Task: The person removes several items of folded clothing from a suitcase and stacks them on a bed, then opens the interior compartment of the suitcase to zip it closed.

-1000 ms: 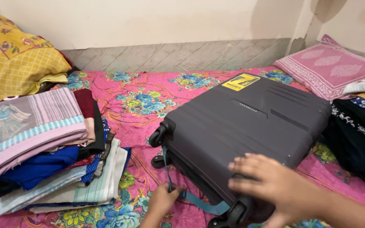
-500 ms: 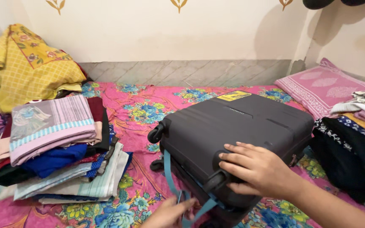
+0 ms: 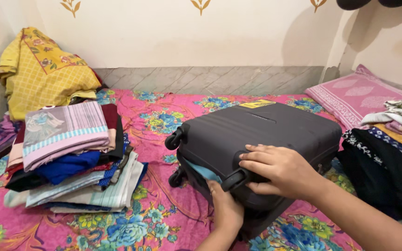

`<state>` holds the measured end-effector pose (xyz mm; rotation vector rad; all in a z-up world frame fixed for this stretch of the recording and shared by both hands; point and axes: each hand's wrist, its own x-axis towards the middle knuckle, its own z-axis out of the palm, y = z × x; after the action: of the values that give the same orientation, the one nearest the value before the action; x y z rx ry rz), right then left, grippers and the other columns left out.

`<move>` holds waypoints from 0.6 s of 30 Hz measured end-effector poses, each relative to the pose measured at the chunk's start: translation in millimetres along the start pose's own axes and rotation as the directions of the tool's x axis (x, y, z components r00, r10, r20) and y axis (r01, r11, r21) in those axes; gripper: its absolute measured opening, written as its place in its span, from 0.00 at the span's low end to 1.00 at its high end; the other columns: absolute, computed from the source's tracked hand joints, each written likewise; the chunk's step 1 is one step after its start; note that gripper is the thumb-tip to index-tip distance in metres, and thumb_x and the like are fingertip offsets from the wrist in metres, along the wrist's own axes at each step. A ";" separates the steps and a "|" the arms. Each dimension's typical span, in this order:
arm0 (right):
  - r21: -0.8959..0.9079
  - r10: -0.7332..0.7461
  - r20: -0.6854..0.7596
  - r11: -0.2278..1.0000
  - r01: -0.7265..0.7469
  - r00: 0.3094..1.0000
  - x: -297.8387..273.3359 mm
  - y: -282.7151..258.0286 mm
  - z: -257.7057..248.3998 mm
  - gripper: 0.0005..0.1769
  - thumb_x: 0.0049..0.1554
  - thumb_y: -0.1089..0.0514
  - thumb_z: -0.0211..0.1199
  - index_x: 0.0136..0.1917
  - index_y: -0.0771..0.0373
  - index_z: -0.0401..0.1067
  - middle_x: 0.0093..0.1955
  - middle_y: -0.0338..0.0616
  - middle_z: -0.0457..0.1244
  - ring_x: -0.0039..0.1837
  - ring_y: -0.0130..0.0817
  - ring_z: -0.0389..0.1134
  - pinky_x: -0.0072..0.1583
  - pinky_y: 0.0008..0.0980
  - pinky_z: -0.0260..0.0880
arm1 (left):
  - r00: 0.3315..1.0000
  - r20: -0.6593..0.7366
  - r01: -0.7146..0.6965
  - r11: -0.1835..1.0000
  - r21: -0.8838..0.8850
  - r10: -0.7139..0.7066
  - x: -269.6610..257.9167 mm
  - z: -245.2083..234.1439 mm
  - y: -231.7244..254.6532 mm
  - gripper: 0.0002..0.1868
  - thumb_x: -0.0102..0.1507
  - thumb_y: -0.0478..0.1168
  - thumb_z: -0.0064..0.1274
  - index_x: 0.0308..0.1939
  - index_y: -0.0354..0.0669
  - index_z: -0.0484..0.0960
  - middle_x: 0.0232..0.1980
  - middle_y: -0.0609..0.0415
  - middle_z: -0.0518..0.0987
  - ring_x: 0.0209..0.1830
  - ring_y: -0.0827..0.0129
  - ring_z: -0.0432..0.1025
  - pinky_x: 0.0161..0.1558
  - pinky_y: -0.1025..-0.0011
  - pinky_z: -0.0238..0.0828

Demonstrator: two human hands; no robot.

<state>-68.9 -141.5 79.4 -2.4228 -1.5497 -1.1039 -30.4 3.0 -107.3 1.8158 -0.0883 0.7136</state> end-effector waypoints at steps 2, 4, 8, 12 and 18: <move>0.000 -0.006 0.000 1.000 0.006 1.000 -1.2 -1.1 0.4 0.26 0.46 0.48 0.73 0.55 0.61 0.76 0.59 0.43 0.70 0.65 0.44 0.69 0.63 0.43 0.69 | 0.994 0.074 -0.102 0.960 0.262 0.085 -0.7 -20.9 -6.9 0.39 0.55 0.30 0.55 0.66 0.16 0.55 0.70 0.23 0.59 0.76 0.34 0.48 0.73 0.56 0.48; 0.003 -0.015 0.001 1.000 0.015 1.000 -1.3 -1.6 1.5 0.26 0.45 0.48 0.73 0.55 0.61 0.76 0.58 0.43 0.70 0.65 0.44 0.70 0.63 0.42 0.69 | 0.975 0.169 -0.209 0.842 0.497 0.142 2.2 -34.9 -7.6 0.40 0.54 0.35 0.58 0.63 0.11 0.59 0.72 0.19 0.56 0.78 0.29 0.40 0.73 0.53 0.44; 0.007 -0.026 -0.001 1.000 0.026 1.000 2.3 -0.7 5.0 0.26 0.44 0.48 0.73 0.54 0.61 0.76 0.57 0.45 0.70 0.65 0.45 0.70 0.63 0.43 0.70 | 0.949 0.306 -0.187 0.644 0.742 -0.077 11.0 -38.9 3.2 0.24 0.63 0.41 0.48 0.58 0.24 0.76 0.75 0.31 0.61 0.83 0.37 0.36 0.76 0.46 0.32; -0.006 -0.032 0.001 0.999 0.032 0.999 3.9 -1.1 6.4 0.26 0.43 0.49 0.73 0.54 0.61 0.76 0.56 0.46 0.70 0.64 0.45 0.70 0.62 0.44 0.70 | 0.685 0.528 -0.220 0.548 0.807 -0.503 30.3 -33.4 17.0 0.29 0.68 0.47 0.41 0.73 0.42 0.70 0.80 0.44 0.59 0.86 0.37 0.26 0.78 0.39 0.15; 0.006 -0.024 0.022 1.000 0.024 0.999 -1.1 -3.3 4.6 0.26 0.44 0.48 0.73 0.54 0.61 0.76 0.56 0.44 0.70 0.63 0.45 0.70 0.60 0.43 0.71 | 0.572 0.636 -0.389 0.512 0.766 -0.517 51.8 -28.0 41.4 0.49 0.63 0.67 0.43 0.82 0.61 0.40 0.85 0.50 0.36 0.84 0.47 0.26 0.75 0.37 0.16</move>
<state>-69.5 -138.8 74.4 -2.4275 -1.5901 -1.0780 -16.5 27.1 -40.9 3.0363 -0.3172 -0.4233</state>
